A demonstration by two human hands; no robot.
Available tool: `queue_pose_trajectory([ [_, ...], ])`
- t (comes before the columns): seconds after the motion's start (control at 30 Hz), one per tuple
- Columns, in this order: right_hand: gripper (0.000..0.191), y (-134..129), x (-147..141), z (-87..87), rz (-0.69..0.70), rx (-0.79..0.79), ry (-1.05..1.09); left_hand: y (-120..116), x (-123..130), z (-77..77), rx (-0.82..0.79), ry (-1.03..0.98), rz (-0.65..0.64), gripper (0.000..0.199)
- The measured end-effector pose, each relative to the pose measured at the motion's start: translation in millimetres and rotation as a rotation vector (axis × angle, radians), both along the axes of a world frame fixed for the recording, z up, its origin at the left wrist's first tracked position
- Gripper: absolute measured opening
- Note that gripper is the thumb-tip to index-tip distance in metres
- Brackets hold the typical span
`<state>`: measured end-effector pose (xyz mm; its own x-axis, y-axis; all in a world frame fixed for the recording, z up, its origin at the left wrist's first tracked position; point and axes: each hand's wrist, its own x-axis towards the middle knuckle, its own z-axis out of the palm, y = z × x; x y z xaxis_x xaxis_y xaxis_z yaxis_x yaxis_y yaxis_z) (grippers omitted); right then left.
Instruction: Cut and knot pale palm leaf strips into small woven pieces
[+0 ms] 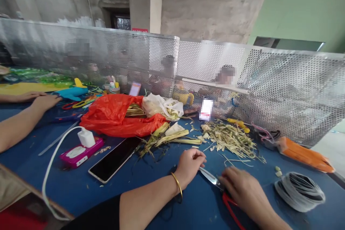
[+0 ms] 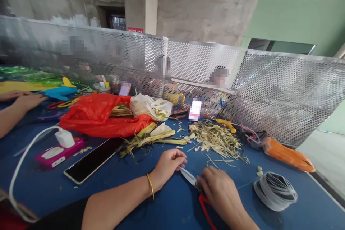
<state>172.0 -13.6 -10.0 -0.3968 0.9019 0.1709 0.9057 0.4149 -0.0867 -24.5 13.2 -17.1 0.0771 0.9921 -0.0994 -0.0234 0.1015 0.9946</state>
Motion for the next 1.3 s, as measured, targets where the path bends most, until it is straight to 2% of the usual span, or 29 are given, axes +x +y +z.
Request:
queue_pose_trajectory([
  [0.1,0.025,-16,1,-15.0,0.07,0.015,-0.001,-1,0,-5.7,0.215,0.203,-0.063,0.014],
  [0.2,0.021,-13,6,-14.0,0.094,-0.001,0.028,3,-3,-3.0,0.395,0.441,-0.048,0.017],
  [0.3,0.019,-8,10,-9.3,0.124,-0.025,0.07,18,-13,7.2,0.485,0.617,0.016,0.023],
  [0.37,0.019,-8,11,-8.3,0.132,-0.028,0.073,35,-25,15.8,0.486,0.874,0.07,0.026],
  [0.43,0.019,-9,12,-8.9,0.142,-0.017,0.061,56,-40,23.4,0.45,0.971,0.151,0.028],
  [0.53,0.019,-10,12,-9.7,0.169,0.009,0.061,86,-65,28.8,0.341,1.081,0.255,0.019],
  [0.6,0.02,-10,12,-9.2,0.179,0.017,0.063,100,-78,28.1,0.256,1.134,0.283,0.011],
  [0.67,0.02,-11,12,-7.9,0.179,0.011,0.054,108,-85,25.8,0.207,1.161,0.29,0.014],
  [0.8,0.02,-12,12,-5.5,0.166,-0.017,0.033,108,-85,25.5,0.241,1.175,0.291,0.02],
  [0.87,0.019,-12,12,-5.2,0.168,-0.022,0.035,104,-80,29.5,0.338,1.167,0.293,0.019],
  [1.0,0.018,-12,13,-6.2,0.18,-0.006,0.051,92,-66,39.9,0.655,1.118,0.237,0.016],
  [1.1,0.018,-12,14,-7.5,0.178,0.01,0.066,85,-58,48.4,0.757,1.089,0.253,0.015],
  [1.2,0.019,-12,13,-7.2,0.177,0.018,0.077,79,-54,62.5,0.852,1.068,0.335,0.017],
  [1.3,0.019,-12,12,-5.6,0.174,0.005,0.082,72,-51,80.7,1.095,1.153,0.305,0.018],
])
